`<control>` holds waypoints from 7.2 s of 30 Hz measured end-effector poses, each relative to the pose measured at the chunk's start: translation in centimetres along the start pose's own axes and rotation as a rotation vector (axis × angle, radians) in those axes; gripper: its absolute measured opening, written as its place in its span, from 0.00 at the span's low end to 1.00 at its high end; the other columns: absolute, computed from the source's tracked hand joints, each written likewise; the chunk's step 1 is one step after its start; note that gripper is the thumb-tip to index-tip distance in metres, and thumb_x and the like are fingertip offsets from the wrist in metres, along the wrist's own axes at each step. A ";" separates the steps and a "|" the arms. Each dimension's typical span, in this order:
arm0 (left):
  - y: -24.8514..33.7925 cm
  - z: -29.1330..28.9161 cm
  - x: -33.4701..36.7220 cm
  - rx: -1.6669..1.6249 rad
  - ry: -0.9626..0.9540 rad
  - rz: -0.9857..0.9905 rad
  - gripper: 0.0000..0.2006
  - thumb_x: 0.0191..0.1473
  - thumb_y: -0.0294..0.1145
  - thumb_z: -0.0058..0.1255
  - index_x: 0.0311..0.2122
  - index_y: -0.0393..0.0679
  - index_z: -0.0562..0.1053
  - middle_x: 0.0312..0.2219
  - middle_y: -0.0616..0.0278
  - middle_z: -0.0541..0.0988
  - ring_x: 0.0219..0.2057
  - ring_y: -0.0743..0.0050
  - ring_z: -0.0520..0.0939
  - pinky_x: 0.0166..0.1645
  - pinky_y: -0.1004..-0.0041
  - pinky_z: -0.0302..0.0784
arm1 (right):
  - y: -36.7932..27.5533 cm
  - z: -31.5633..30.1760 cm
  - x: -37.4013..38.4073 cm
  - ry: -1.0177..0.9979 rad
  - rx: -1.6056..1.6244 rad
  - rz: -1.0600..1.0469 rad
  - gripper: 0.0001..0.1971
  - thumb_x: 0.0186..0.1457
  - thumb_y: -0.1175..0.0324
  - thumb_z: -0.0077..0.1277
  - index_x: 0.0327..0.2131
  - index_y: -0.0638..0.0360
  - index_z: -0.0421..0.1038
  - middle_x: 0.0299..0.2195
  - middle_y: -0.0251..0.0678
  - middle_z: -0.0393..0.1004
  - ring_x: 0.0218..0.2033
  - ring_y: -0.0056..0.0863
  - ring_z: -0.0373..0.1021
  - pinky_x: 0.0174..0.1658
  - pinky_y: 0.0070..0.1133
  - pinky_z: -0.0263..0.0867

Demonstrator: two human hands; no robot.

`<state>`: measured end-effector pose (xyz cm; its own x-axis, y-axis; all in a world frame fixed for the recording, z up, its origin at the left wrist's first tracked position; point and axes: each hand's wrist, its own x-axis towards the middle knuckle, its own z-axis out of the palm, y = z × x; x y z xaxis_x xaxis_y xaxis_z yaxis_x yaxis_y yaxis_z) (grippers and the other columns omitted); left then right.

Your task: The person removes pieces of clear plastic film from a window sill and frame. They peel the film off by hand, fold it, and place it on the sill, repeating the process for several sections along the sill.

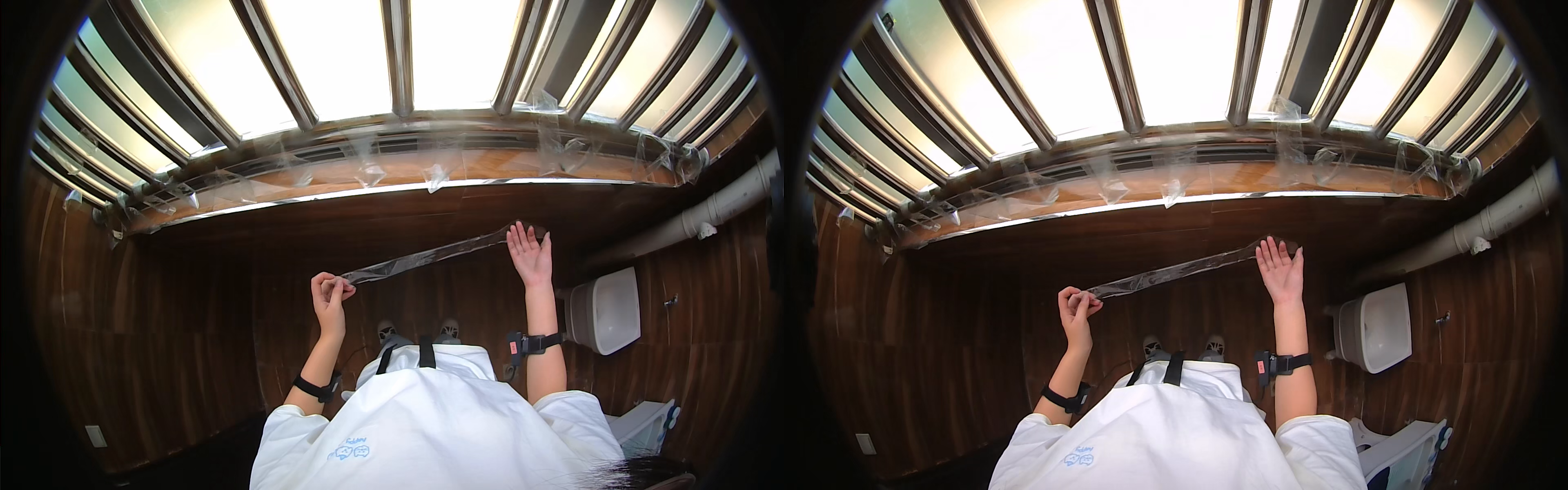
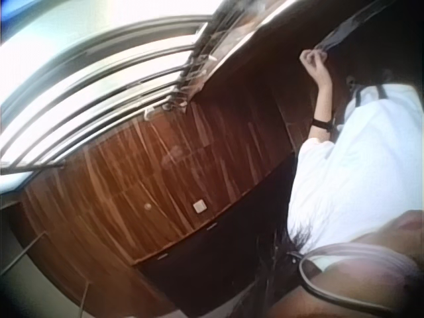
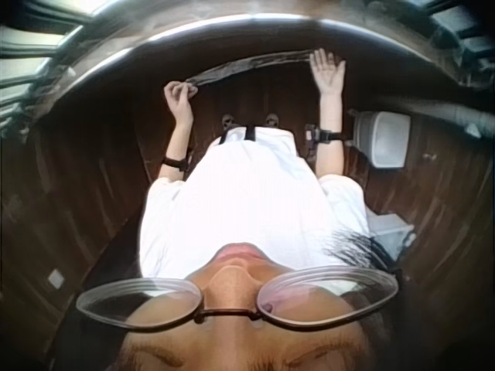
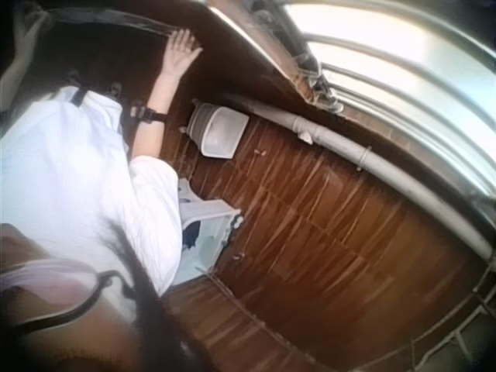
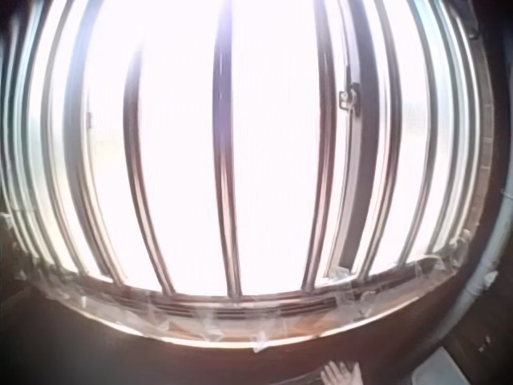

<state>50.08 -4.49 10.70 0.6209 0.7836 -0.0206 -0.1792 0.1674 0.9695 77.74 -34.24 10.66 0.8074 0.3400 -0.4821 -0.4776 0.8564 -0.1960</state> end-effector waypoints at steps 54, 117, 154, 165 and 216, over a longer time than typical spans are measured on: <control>10.1 10.4 -0.7 -0.100 -0.852 -0.226 0.06 0.55 0.23 0.49 0.39 0.36 0.71 0.30 0.63 0.76 0.30 0.77 0.78 0.38 0.77 0.75 | 10.4 5.6 -8.8 -1.016 -1.535 -0.537 0.21 0.52 0.51 0.51 0.36 0.61 0.68 0.49 0.46 0.68 0.50 0.44 0.65 0.53 0.31 0.60; 32.4 -4.0 7.0 0.215 -0.390 0.562 0.08 0.57 0.30 0.48 0.41 0.39 0.71 0.33 0.64 0.76 0.42 0.78 0.74 0.48 0.75 0.68 | 31.1 44.9 -17.4 -1.390 -1.001 -0.058 0.48 0.50 0.25 0.14 0.20 0.58 0.76 0.25 0.39 0.77 0.41 0.31 0.69 0.55 0.35 0.51; 18.4 2.7 5.6 0.418 -0.037 0.928 0.28 0.47 0.22 0.46 0.56 0.40 0.55 0.57 0.53 0.57 0.58 0.60 0.60 0.60 0.62 0.55 | 22.0 17.6 -16.0 -0.991 -1.652 -0.937 0.19 0.54 0.67 0.51 0.48 0.61 0.64 0.49 0.44 0.68 0.49 0.41 0.67 0.50 0.28 0.66; 2.3 3.6 -2.7 0.588 -0.818 0.546 0.34 0.41 0.19 0.54 0.56 0.40 0.55 0.57 0.40 0.50 0.56 0.48 0.60 0.43 0.66 0.71 | -0.6 -3.2 -19.2 -0.039 -2.005 -0.515 0.16 0.55 0.62 0.47 0.46 0.57 0.67 0.35 0.42 0.75 0.37 0.37 0.73 0.41 0.28 0.68; -6.7 36.1 -8.5 1.061 -1.022 0.185 0.23 0.44 0.21 0.55 0.48 0.42 0.65 0.57 0.45 0.50 0.49 0.51 0.69 0.52 0.62 0.68 | -38.6 -7.1 18.2 0.832 -1.488 -0.767 0.12 0.44 0.65 0.53 0.33 0.60 0.74 0.33 0.51 0.75 0.37 0.50 0.71 0.39 0.36 0.68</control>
<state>73.57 -33.81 13.23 0.9870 -0.0803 -0.1395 0.0343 -0.7417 0.6698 108.47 -63.86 3.40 0.8299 -0.5507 -0.0891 -0.3805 -0.4420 -0.8123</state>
